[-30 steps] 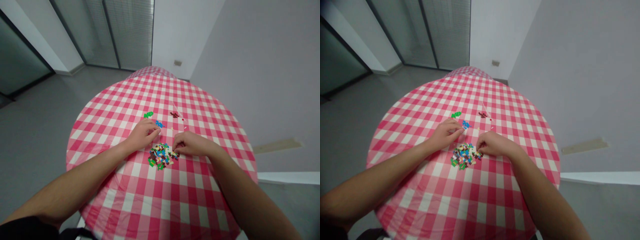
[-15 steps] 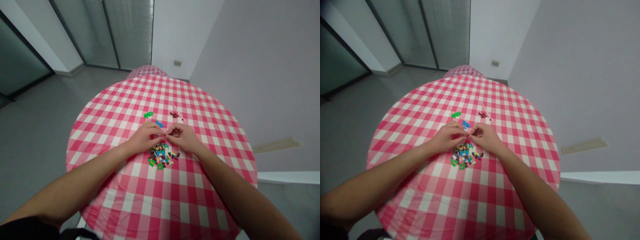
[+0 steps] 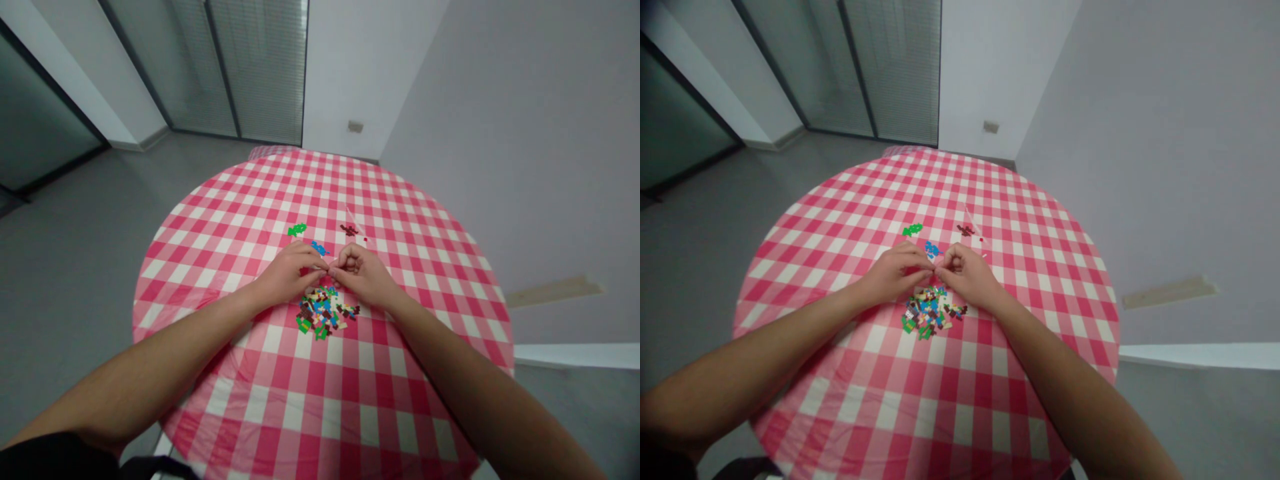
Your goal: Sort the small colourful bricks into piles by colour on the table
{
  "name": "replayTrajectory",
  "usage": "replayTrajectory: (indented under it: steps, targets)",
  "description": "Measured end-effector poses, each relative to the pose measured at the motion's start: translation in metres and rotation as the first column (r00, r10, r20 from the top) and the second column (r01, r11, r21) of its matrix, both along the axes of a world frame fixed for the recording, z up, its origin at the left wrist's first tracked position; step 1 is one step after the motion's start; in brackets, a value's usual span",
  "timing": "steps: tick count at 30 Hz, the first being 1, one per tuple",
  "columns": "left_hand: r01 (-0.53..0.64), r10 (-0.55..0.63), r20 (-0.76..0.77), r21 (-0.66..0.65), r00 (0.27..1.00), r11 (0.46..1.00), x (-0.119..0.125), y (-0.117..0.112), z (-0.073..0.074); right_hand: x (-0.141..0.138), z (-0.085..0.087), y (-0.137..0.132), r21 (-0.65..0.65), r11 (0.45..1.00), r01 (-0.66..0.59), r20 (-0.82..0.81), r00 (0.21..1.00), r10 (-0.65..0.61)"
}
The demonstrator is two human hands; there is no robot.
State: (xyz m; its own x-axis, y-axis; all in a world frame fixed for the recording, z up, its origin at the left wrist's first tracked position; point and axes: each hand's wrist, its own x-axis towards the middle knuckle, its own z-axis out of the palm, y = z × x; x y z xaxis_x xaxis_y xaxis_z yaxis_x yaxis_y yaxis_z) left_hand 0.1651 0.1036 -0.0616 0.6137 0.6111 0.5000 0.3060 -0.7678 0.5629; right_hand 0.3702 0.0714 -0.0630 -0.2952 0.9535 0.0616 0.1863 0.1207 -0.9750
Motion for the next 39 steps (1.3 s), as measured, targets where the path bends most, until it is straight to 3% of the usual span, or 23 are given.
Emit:
replayTrajectory:
  steps: [4,11,20,23,25,28,30,33,39]
  targets:
    - [-0.026,0.026,0.004,-0.024,1.000,0.999,0.000,0.001,0.000,-0.001,0.003,-0.001,0.106,0.993,0.044,0.021,0.999,-0.046]
    - [-0.041,0.041,0.013,-0.019,0.999,0.999,0.000,0.003,-0.003,-0.003,0.011,-0.004,0.318,0.947,0.040,0.204,0.973,-0.109]
    - [-0.032,0.032,-0.013,-0.022,0.999,0.999,0.001,0.002,-0.003,-0.003,0.010,-0.002,0.540,0.841,-0.039,0.318,0.934,-0.161]
    - [-0.054,0.054,-0.008,-0.030,0.999,0.998,0.001,0.001,-0.002,0.000,0.010,-0.001,0.544,0.839,-0.016,0.343,0.917,-0.205]
    - [-0.082,0.082,0.011,-0.033,0.997,0.996,0.001,0.001,-0.001,0.006,0.010,0.003,0.533,0.843,0.066,0.375,0.875,-0.306]
    - [-0.094,0.095,0.029,-0.031,0.995,0.995,0.001,0.001,0.000,0.023,0.007,0.017,0.523,0.818,0.240,0.452,0.736,-0.504]
    - [-0.089,0.090,0.028,-0.034,0.996,0.995,0.001,0.001,0.000,0.035,0.004,0.026,0.510,0.805,0.302,0.509,0.649,-0.565]
    - [-0.083,0.084,0.035,-0.045,0.996,0.996,0.000,0.000,-0.001,0.046,0.000,0.036,0.468,0.822,0.324,0.576,0.593,-0.562]
    - [-0.082,0.084,0.043,-0.044,0.996,0.996,-0.001,-0.001,0.000,0.045,-0.005,0.038,0.434,0.849,0.301,0.616,0.589,-0.524]
